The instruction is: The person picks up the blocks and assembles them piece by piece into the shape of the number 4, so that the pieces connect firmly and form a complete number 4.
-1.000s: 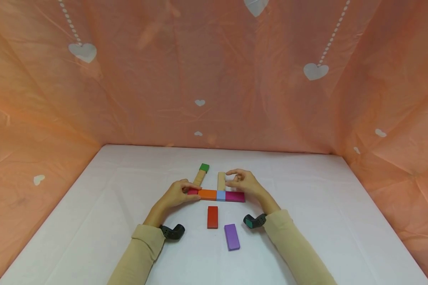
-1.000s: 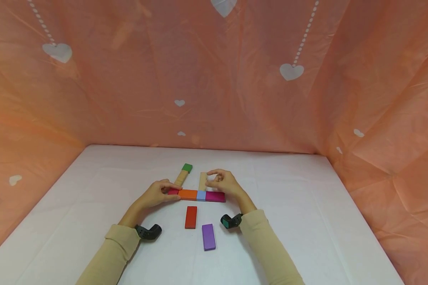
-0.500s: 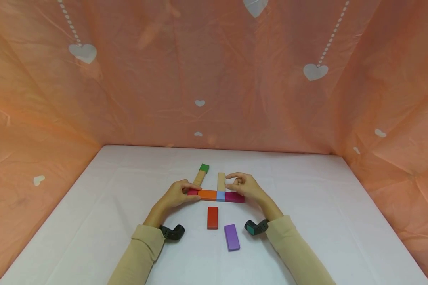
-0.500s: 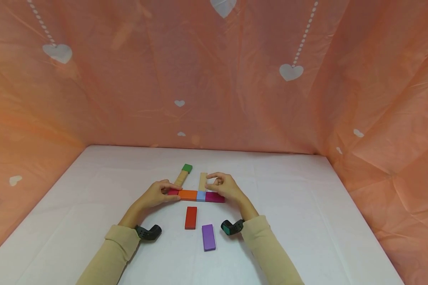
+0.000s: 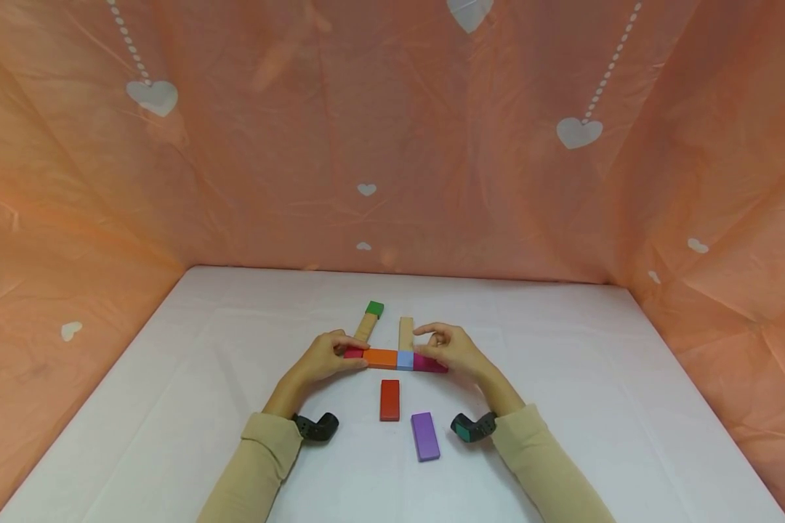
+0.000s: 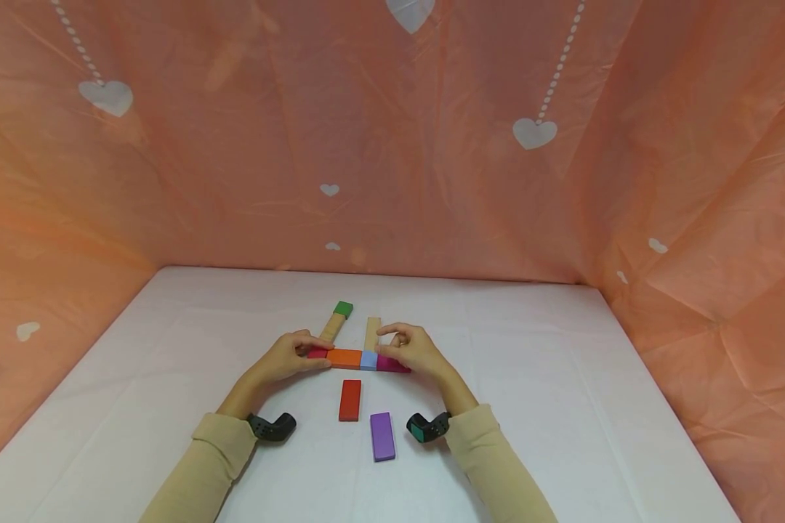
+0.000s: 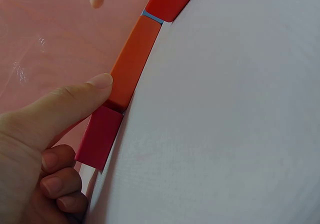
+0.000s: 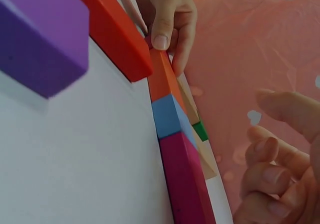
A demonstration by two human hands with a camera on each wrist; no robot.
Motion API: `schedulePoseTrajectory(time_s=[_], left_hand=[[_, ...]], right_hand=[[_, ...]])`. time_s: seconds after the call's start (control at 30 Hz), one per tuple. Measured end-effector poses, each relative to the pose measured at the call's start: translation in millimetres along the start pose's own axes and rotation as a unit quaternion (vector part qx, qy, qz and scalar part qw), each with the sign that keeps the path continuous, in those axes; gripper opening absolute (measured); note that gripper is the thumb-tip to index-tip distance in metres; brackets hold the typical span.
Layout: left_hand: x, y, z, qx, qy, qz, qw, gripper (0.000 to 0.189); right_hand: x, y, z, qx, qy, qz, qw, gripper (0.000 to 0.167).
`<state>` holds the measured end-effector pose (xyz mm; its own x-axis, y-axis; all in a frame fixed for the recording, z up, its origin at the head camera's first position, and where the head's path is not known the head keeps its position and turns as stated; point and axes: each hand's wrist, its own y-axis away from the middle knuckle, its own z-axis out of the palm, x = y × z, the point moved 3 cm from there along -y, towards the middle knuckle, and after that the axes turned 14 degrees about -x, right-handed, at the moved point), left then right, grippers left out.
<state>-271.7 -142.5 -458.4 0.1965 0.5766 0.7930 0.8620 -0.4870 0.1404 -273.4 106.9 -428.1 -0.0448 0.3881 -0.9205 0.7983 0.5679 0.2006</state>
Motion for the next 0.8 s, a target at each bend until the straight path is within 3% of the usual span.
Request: schedulePoseTrajectory(time_s=[0.33,0.8], left_hand=[[-1.1,0.1,-0.2,0.005,-0.016,0.022,0.9996,0.031],[-0.8,-0.2,-0.6,0.006,-0.008,0.014,0.9999,0.032]], right_hand=[[1.6,5.2,5.3,-0.015,-0.004,-0.015,0.9998,0.039],[1.8,14.8,14.7,-0.033,-0.026,-0.004,0.9991,0.039]])
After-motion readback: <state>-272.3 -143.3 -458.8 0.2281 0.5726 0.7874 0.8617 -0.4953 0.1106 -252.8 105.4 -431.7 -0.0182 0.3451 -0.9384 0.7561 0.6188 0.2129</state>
